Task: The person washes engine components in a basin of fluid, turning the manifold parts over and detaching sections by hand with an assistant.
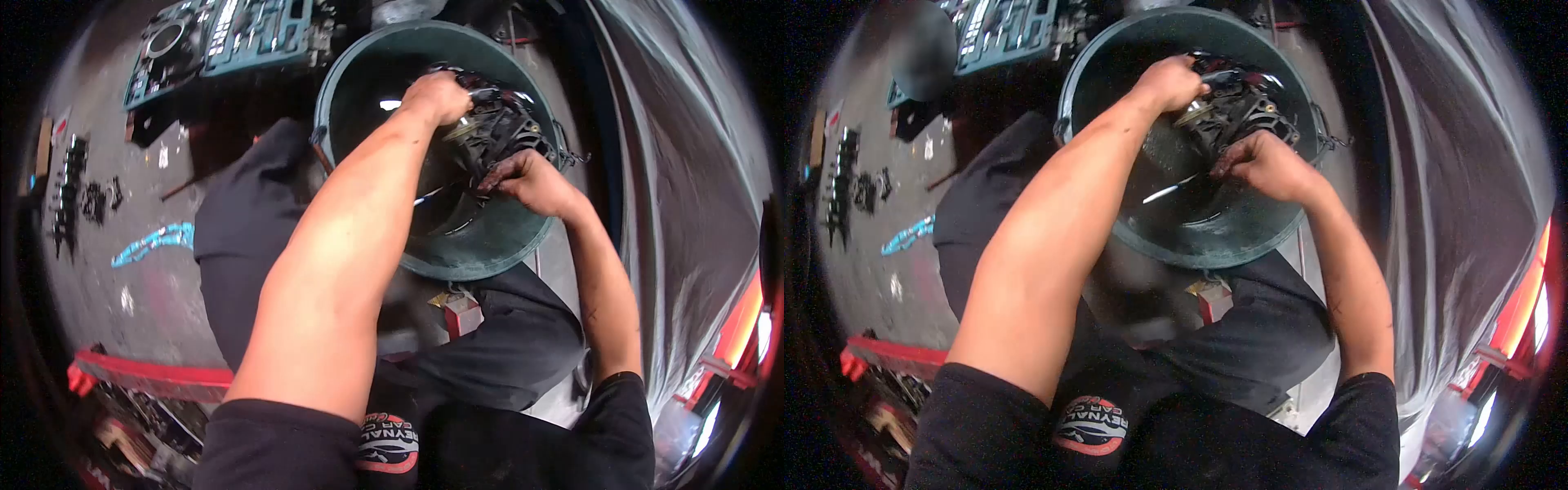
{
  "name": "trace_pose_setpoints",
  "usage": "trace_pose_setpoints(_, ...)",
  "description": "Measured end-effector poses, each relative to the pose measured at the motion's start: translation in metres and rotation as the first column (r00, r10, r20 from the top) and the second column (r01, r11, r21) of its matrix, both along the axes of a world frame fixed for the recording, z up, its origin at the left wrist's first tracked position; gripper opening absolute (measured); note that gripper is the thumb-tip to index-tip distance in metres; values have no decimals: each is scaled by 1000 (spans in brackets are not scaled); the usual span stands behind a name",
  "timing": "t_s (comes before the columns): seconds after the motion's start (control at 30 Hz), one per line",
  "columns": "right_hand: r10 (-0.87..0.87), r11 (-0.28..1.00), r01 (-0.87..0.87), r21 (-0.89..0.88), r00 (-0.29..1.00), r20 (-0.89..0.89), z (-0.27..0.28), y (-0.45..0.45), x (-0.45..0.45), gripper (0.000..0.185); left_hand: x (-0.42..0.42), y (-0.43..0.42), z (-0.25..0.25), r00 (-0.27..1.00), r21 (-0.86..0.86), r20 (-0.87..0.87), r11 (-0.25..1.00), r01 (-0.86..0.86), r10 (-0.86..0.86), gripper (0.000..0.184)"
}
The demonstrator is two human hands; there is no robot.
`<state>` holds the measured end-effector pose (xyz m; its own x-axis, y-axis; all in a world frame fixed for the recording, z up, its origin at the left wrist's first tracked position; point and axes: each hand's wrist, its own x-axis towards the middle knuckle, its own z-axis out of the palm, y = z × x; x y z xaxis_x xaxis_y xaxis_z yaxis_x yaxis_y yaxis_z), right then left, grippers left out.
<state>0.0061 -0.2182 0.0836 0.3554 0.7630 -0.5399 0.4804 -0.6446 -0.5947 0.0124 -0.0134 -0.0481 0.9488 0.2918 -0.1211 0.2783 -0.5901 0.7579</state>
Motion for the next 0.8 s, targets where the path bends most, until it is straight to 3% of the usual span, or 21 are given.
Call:
trace_pose_setpoints(0.03, 14, 999, -17, 35, 994, 105, 1, -7, -6, 26, -11, 0, 14, 999, 20, 34, 1000, -16, 15, 52)
trace_pose_setpoints(0.07, -36, 999, 43, -16, 945, 324, 5, -13, -17, 26, -22, 1, 28, 997, -69, -71, 997, -43, 38, 58)
trace_pose_setpoints(0.1, -174, 983, 151, 107, 949, 264, 12, -19, -25, 26, -7, 2, -1, 1000, 38, -25, 999, 9, -8, 60)
trace_pose_setpoints(0.17, -355, 907, 252, 337, 887, 294, 26, -33, -46, 32, -26, 3, 27, 997, -49, -48, 997, -62, 59, 61)
trace_pose_setpoints(0.27, -549, 811, 469, 351, 817, 177, 62, -38, -78, 45, -21, 9, 23, 997, -122, -60, 991, -64, 57, 67)
trace_pose_setpoints(0.3, -657, 705, 596, 385, 753, 37, 55, -40, -88, 61, -16, 12, 13, 996, -157, -64, 985, -69, 60, 73)
trace_pose_setpoints(0.37, -784, 552, 754, 356, 615, -88, 42, -31, -103, 72, -11, 16, 3, 998, -139, -20, 988, -61, 59, 72)
trace_pose_setpoints(0.43, -910, 405, 755, 515, 384, 153, -11, -20, -104, 76, 2, 31, -31, 1000, -290, 8, 957, -18, 21, 69)
trace_pose_setpoints(0.5, -998, 57, 760, 648, 56, 21, -52, -11, -84, 73, -11, 23, -12, 997, -331, 30, 942, -52, 65, 66)
trace_pose_setpoints(0.53, -984, -141, 764, 629, -38, -174, -73, -13, -71, 68, -14, 21, -6, 997, -455, 25, 889, -48, 67, 67)
trace_pose_setpoints(0.57, -953, -235, 722, 651, -41, -299, -97, -18, -59, 67, -19, 18, 3, 997, -485, 6, 872, -70, 83, 68)
trace_pose_setpoints(0.63, -927, -329, 656, 680, -88, -363, -99, -11, -52, 69, -25, 12, 19, 990, -539, -39, 831, -137, 138, 70)
trace_pose_setpoints(0.67, -899, -375, 665, 647, -90, -428, -100, -6, -49, 71, -17, 24, -1, 991, -565, -48, 814, -133, 128, 73)
trace_pose_setpoints(0.7, -886, -409, 671, 619, -130, -445, -102, 0, -47, 73, -25, 15, 19, 985, -608, -75, 776, -167, 153, 73)
trace_pose_setpoints(0.77, -848, -462, 631, 623, -110, -518, -108, 4, -43, 75, -26, 19, 15, 956, -615, -142, 734, -288, 257, 58)
trace_pose_setpoints(0.8, -865, -437, 589, 680, -69, -496, -121, 3, -39, 69, -25, 23, 10, 944, -690, -162, 651, -316, 287, 48)
